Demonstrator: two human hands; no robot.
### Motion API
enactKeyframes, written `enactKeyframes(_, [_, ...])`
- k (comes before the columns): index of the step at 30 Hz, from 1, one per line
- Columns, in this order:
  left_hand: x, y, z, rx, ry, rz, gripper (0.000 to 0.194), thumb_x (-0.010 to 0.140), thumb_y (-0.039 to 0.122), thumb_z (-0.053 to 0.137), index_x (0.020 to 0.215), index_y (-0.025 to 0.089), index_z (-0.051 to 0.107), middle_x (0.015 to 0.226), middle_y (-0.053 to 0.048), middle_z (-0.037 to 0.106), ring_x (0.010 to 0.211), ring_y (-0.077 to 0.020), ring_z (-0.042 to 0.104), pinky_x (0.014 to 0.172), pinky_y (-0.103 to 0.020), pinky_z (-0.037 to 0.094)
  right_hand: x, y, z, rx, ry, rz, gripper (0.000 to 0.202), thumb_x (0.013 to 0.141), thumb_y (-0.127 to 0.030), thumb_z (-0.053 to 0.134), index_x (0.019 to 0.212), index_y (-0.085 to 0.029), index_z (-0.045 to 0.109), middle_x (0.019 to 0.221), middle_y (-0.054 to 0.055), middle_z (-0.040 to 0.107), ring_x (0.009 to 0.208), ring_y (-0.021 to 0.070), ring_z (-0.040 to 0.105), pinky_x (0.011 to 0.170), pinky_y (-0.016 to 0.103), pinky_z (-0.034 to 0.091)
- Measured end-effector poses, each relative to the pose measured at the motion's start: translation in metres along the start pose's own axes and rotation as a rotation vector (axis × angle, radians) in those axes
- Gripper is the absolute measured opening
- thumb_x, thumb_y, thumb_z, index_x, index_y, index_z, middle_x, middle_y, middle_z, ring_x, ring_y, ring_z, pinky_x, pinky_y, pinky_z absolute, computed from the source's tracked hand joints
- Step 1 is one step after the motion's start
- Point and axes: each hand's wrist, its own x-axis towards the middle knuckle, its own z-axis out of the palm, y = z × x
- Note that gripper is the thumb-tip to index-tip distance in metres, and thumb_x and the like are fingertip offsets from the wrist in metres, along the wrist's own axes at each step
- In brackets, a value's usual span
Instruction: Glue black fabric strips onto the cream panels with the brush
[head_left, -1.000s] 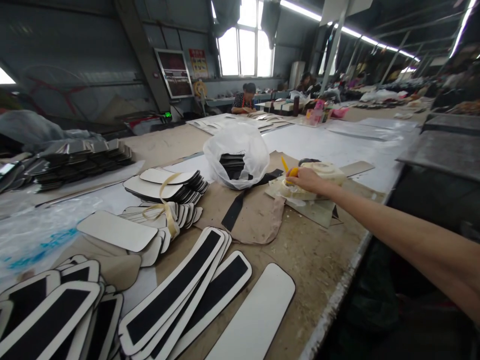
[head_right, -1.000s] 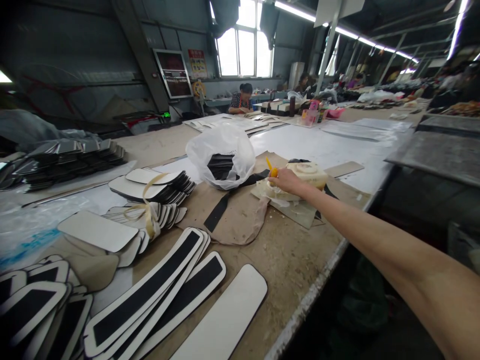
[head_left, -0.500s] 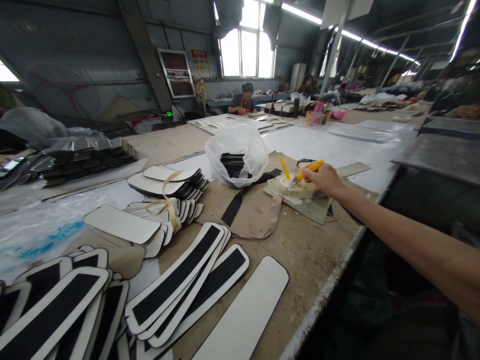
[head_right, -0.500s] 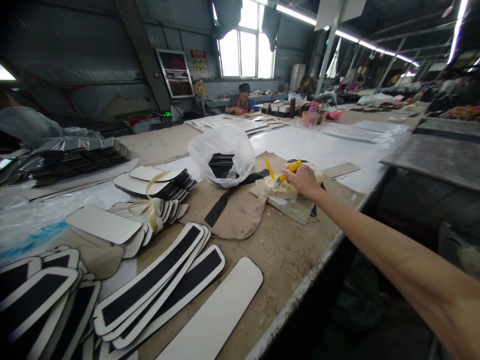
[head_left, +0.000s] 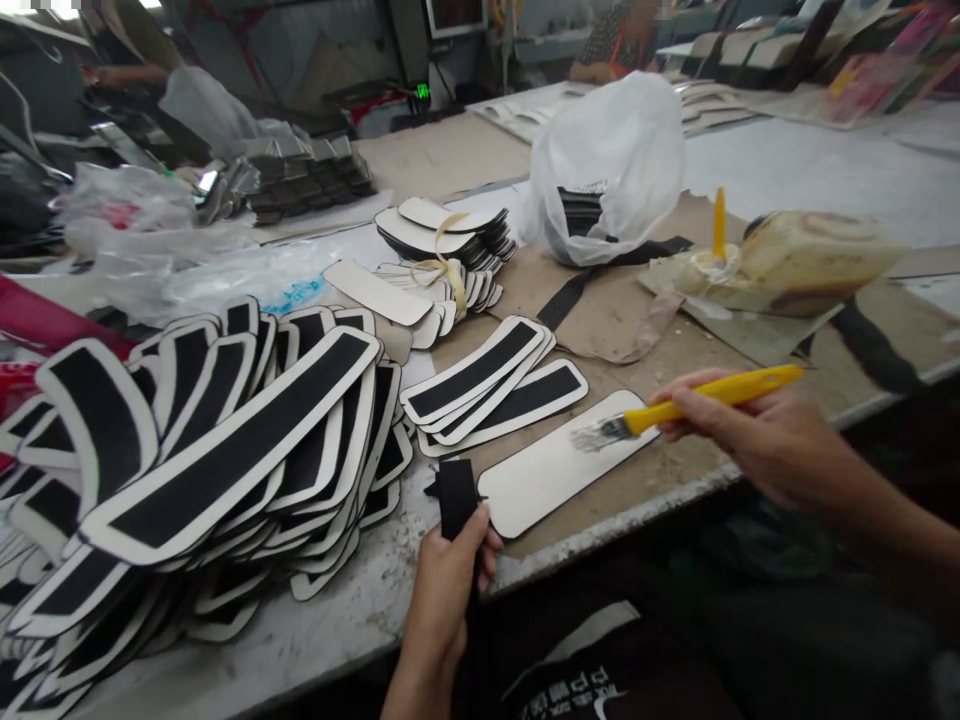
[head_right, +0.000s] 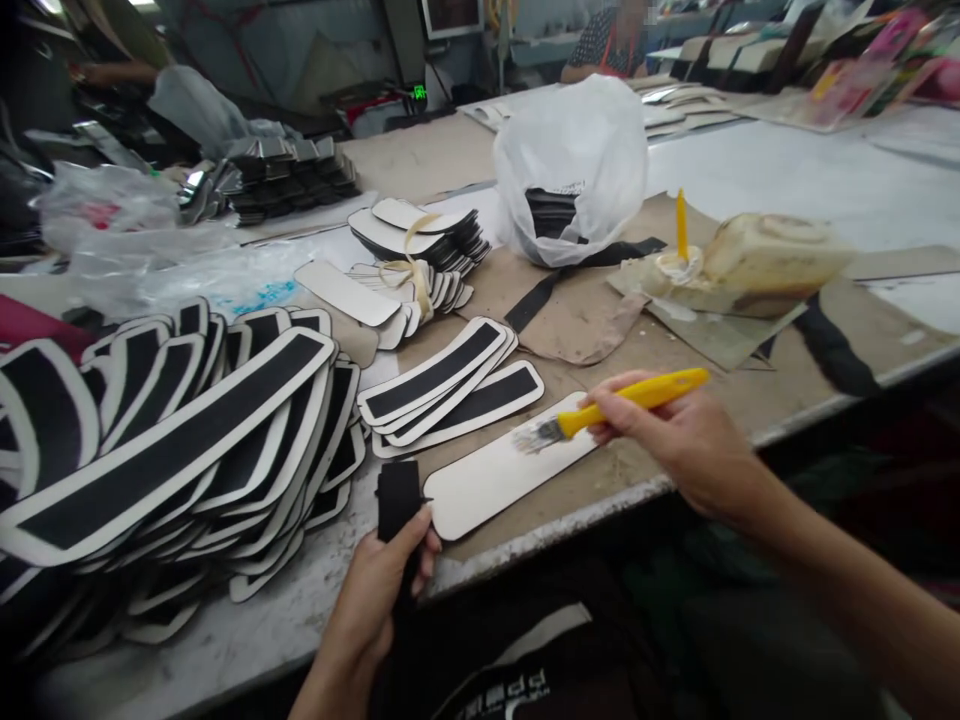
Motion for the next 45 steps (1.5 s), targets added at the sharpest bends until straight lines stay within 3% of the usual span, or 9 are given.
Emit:
enactKeyframes(4, [0.0, 0.0, -0.002, -0.016, -0.052, 0.017, 0.041, 0.074, 0.048, 0.061, 0.057, 0.011, 0.059, 0.042, -0.001, 0.05, 0.036, -0.0072, 0.039, 0.039, -0.02, 0.026, -0.026, -0.011, 0.063, 0.152, -0.214, 0.161, 0.03, 0.077, -0.046, 0.064, 0.086, -0.018, 0.068, 0.084, 0.006, 0.068, 0.068, 0.0178, 0.065, 0.064, 0.028, 0.056])
enactKeyframes(9, [0.002, -0.003, -0.004, -0.044, -0.072, 0.034, 0.039, 0.073, 0.046, 0.062, 0.056, 0.011, 0.06, 0.042, -0.001, 0.051, 0.036, -0.0071, 0.039, 0.039, -0.02, 0.027, -0.03, -0.008, 0.085, 0.109, -0.277, 0.171, 0.034, 0.078, -0.049, 0.062, 0.086, -0.016, 0.066, 0.079, 0.004, 0.068, 0.066, 0.0158, 0.064, 0.065, 0.027, 0.054])
enactKeyframes(13, [0.003, -0.005, -0.005, -0.063, -0.054, 0.043, 0.038, 0.072, 0.044, 0.062, 0.054, 0.011, 0.059, 0.041, -0.001, 0.051, 0.035, -0.0074, 0.04, 0.038, -0.02, 0.028, -0.029, -0.003, 0.076, -0.056, -0.196, 0.126, 0.032, 0.08, -0.048, 0.059, 0.086, -0.017, 0.065, 0.08, 0.005, 0.067, 0.068, 0.0165, 0.064, 0.064, 0.027, 0.053])
enactKeyframes(22, [-0.002, -0.006, -0.005, -0.037, -0.045, 0.069, 0.041, 0.07, 0.05, 0.065, 0.057, 0.012, 0.06, 0.043, -0.001, 0.052, 0.037, -0.008, 0.041, 0.039, -0.02, 0.029, -0.018, 0.014, 0.023, -0.53, 0.058, -0.101, 0.024, 0.084, -0.04, 0.053, 0.086, -0.02, 0.064, 0.081, 0.003, 0.068, 0.07, 0.0181, 0.064, 0.065, 0.028, 0.049])
enactKeyframes(25, [-0.003, -0.005, -0.004, -0.008, -0.017, 0.06, 0.045, 0.07, 0.055, 0.063, 0.055, 0.012, 0.06, 0.043, -0.001, 0.052, 0.037, -0.0087, 0.041, 0.039, -0.021, 0.029, -0.016, 0.013, 0.012, -0.615, 0.123, -0.161, 0.02, 0.085, -0.037, 0.053, 0.087, -0.02, 0.063, 0.082, 0.003, 0.068, 0.068, 0.0176, 0.064, 0.065, 0.028, 0.049])
enactKeyframes(30, [-0.003, -0.004, -0.002, -0.009, 0.016, 0.031, 0.046, 0.064, 0.056, 0.068, 0.054, 0.012, 0.06, 0.042, -0.001, 0.052, 0.037, -0.009, 0.041, 0.04, -0.021, 0.029, -0.015, 0.007, -0.001, -0.626, 0.168, -0.248, 0.014, 0.085, -0.031, 0.053, 0.089, -0.022, 0.063, 0.088, 0.004, 0.068, 0.081, 0.019, 0.065, 0.077, 0.03, 0.05])
enactKeyframes(33, [-0.004, -0.004, 0.0, 0.002, 0.041, 0.029, 0.045, 0.064, 0.055, 0.068, 0.055, 0.012, 0.06, 0.042, -0.002, 0.053, 0.037, -0.0097, 0.042, 0.04, -0.021, 0.029, -0.016, 0.01, 0.0, -0.634, 0.142, -0.323, 0.014, 0.086, -0.029, 0.053, 0.094, -0.021, 0.062, 0.094, 0.006, 0.067, 0.09, 0.0207, 0.063, 0.085, 0.034, 0.049])
enactKeyframes(40, [-0.005, 0.0, 0.002, 0.019, 0.059, 0.011, 0.045, 0.068, 0.055, 0.066, 0.053, 0.012, 0.06, 0.041, -0.003, 0.054, 0.037, -0.011, 0.043, 0.041, -0.023, 0.031, -0.037, 0.012, 0.022, -0.61, -0.082, -0.472, 0.017, 0.087, -0.018, 0.051, 0.101, -0.022, 0.06, 0.096, 0.007, 0.067, 0.094, 0.0206, 0.062, 0.086, 0.035, 0.05])
enactKeyframes(45, [-0.005, -0.003, -0.002, 0.015, 0.015, 0.038, 0.045, 0.066, 0.055, 0.067, 0.055, 0.012, 0.061, 0.044, -0.003, 0.055, 0.039, -0.0113, 0.045, 0.042, -0.023, 0.033, -0.055, -0.015, 0.042, -0.354, -0.043, -0.311, 0.012, 0.085, -0.023, 0.055, 0.094, -0.024, 0.063, 0.092, 0.004, 0.068, 0.088, 0.0194, 0.064, 0.08, 0.031, 0.053])
